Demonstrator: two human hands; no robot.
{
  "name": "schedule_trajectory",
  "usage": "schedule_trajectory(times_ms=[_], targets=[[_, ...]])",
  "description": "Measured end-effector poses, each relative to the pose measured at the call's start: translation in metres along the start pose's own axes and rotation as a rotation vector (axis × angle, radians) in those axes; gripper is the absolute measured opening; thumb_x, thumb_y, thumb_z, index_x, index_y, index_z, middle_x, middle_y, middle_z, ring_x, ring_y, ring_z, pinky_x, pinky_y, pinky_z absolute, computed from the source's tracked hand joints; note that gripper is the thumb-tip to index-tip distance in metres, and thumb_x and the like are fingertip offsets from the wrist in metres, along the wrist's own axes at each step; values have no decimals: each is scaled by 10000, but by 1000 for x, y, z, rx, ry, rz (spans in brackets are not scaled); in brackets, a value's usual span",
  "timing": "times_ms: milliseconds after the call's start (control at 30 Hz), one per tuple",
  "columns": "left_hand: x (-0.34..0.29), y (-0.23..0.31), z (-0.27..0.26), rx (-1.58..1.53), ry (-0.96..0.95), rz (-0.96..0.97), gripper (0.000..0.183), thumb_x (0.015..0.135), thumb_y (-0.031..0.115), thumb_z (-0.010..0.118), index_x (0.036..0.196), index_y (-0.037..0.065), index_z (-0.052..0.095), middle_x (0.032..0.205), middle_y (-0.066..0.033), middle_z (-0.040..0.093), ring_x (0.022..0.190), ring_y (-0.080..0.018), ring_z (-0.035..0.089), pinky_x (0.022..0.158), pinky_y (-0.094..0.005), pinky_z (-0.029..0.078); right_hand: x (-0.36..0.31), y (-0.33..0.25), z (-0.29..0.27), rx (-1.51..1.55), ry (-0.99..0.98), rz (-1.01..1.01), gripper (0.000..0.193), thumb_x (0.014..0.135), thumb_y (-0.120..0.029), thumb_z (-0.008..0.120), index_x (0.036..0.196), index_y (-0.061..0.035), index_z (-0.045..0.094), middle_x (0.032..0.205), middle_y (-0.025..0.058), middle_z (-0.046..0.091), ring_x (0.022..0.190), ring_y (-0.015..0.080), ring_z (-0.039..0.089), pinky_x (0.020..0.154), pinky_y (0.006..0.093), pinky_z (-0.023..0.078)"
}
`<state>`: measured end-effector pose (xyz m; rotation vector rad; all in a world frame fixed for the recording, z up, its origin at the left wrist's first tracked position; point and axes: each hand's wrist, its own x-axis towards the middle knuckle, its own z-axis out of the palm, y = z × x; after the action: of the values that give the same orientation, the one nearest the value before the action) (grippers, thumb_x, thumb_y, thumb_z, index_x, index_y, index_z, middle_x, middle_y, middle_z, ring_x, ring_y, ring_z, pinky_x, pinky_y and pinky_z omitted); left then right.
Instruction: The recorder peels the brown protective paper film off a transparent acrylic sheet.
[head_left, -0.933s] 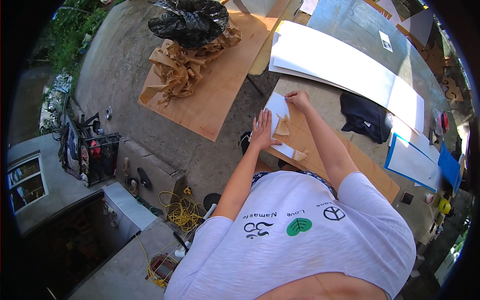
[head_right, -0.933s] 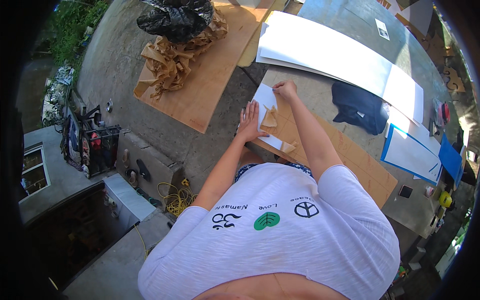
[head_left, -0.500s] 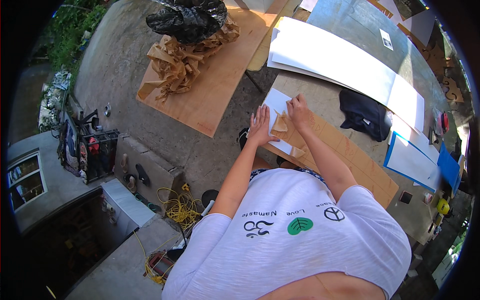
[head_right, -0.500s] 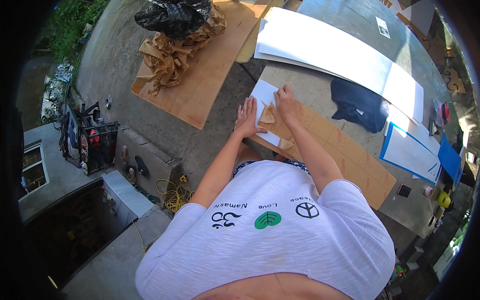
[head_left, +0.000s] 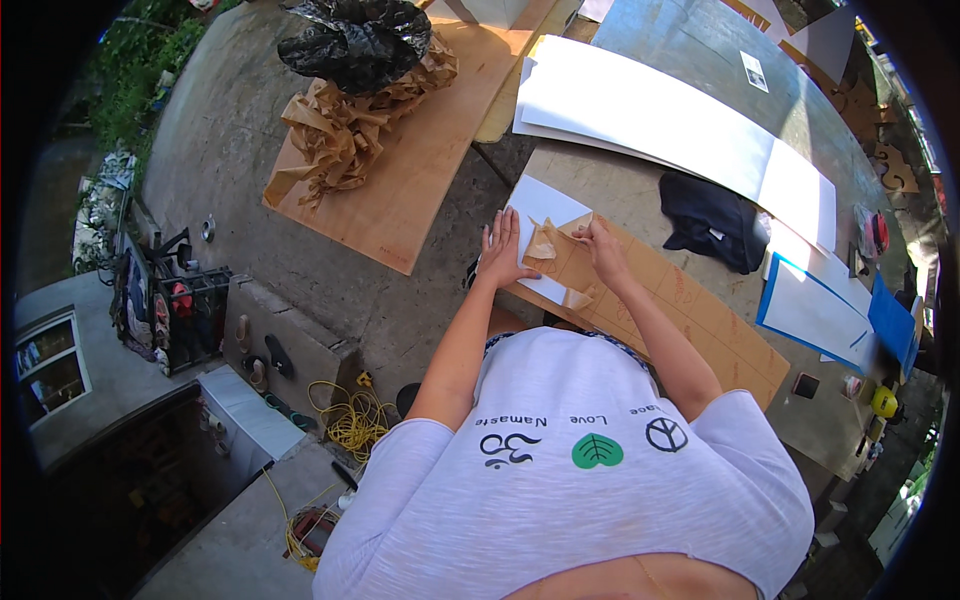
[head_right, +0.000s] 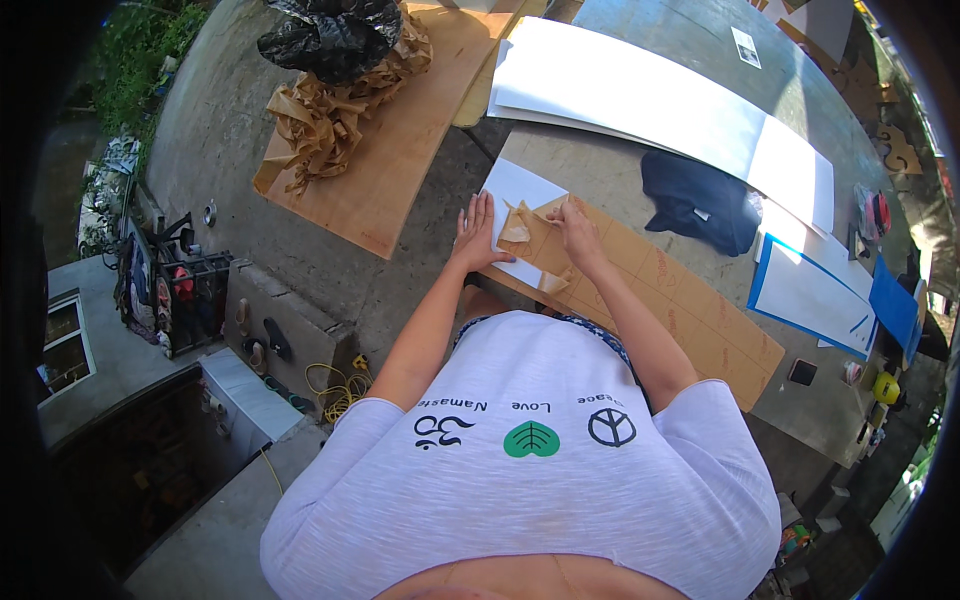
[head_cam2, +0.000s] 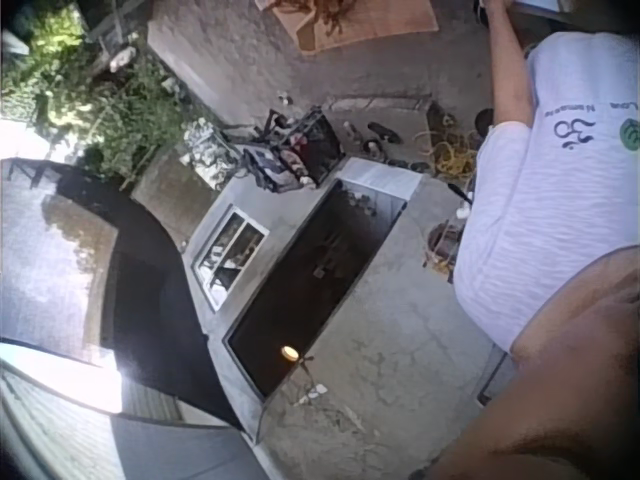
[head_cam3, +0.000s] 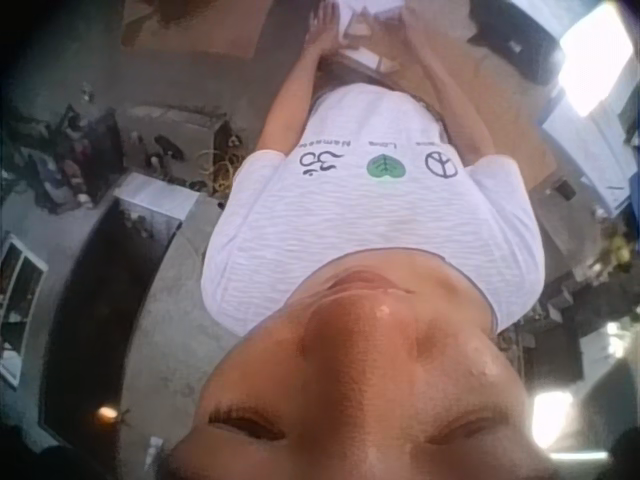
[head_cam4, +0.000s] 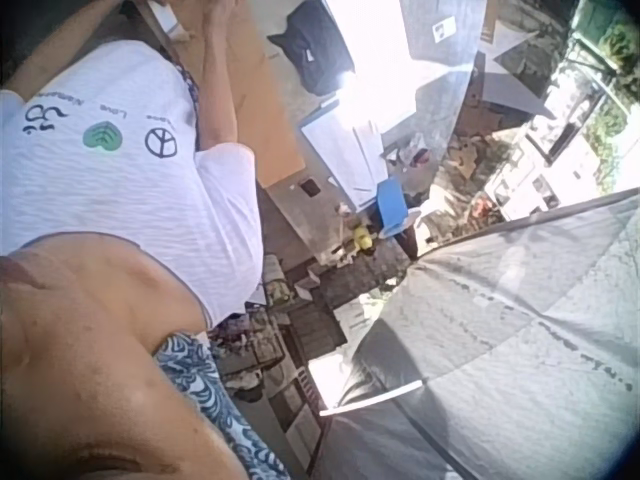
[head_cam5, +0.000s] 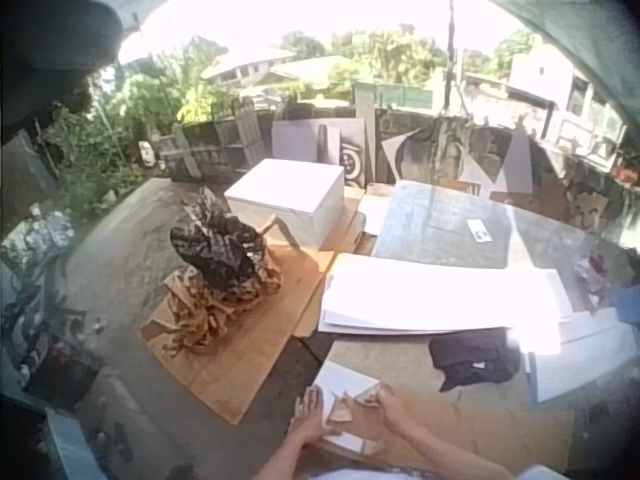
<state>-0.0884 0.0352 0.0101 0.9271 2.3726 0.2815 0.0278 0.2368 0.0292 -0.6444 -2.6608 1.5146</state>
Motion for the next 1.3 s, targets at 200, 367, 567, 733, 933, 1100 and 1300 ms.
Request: schedule_trajectory(times_ms=[200,367,567,733,933,1100,1300], targets=[[0,0,0,10,-10,-3,1406,520,517,821,1441,56,-136,1534,-123,-79,1416,-281,-72,1129,-483,19,-47,1,-24,180,9,-5,79,880,52,463,947,11,473,1026,162,651,1127,317,555,916,396,463],[1,0,1,23,-11,16,1405,518,525,818,1444,63,-132,1534,-117,-87,1417,-272,-71,1129,-485,24,-83,1,-48,242,15,-1,61,883,55,452,924,18,478,999,149,655,1121,317,560,931,390,455],[1,3,-1,46,-29,16,1398,516,535,815,1449,72,-117,1536,-100,-98,1418,-250,-77,1129,-485,39,-124,-3,-76,218,12,58,51,896,44,431,909,17,472,971,145,655,1113,301,564,934,371,446],[0,1,-2,50,-17,12,1396,513,539,816,1452,77,-107,1537,-90,-98,1419,-237,-78,1131,-486,43,-153,20,-100,322,5,113,56,943,-29,422,915,-24,470,971,114,638,1118,260,547,989,352,390],[-2,0,3,34,4,34,1388,515,541,815,1455,77,-96,1537,-93,-97,1418,-238,-85,1131,-484,34,-152,108,-126,985,-17,377,115,965,-186,476,937,-74,473,976,100,631,1035,225,579,923,325,432],[0,-1,2,44,12,33,1382,514,547,812,1457,80,-84,1538,-90,-85,1419,-240,-69,1131,-484,37,-74,63,-130,-146,448,220,141,885,-166,573,950,-42,568,929,115,596,898,249,595,791,348,457],[-3,-1,2,22,42,45,1384,506,527,818,1457,78,-81,1539,-95,-69,1421,-238,-58,1129,-491,44,6,-23,-17,-442,120,-348,302,816,-159,613,1115,-125,600,1098,94,541,996,263,506,877,385,387]])
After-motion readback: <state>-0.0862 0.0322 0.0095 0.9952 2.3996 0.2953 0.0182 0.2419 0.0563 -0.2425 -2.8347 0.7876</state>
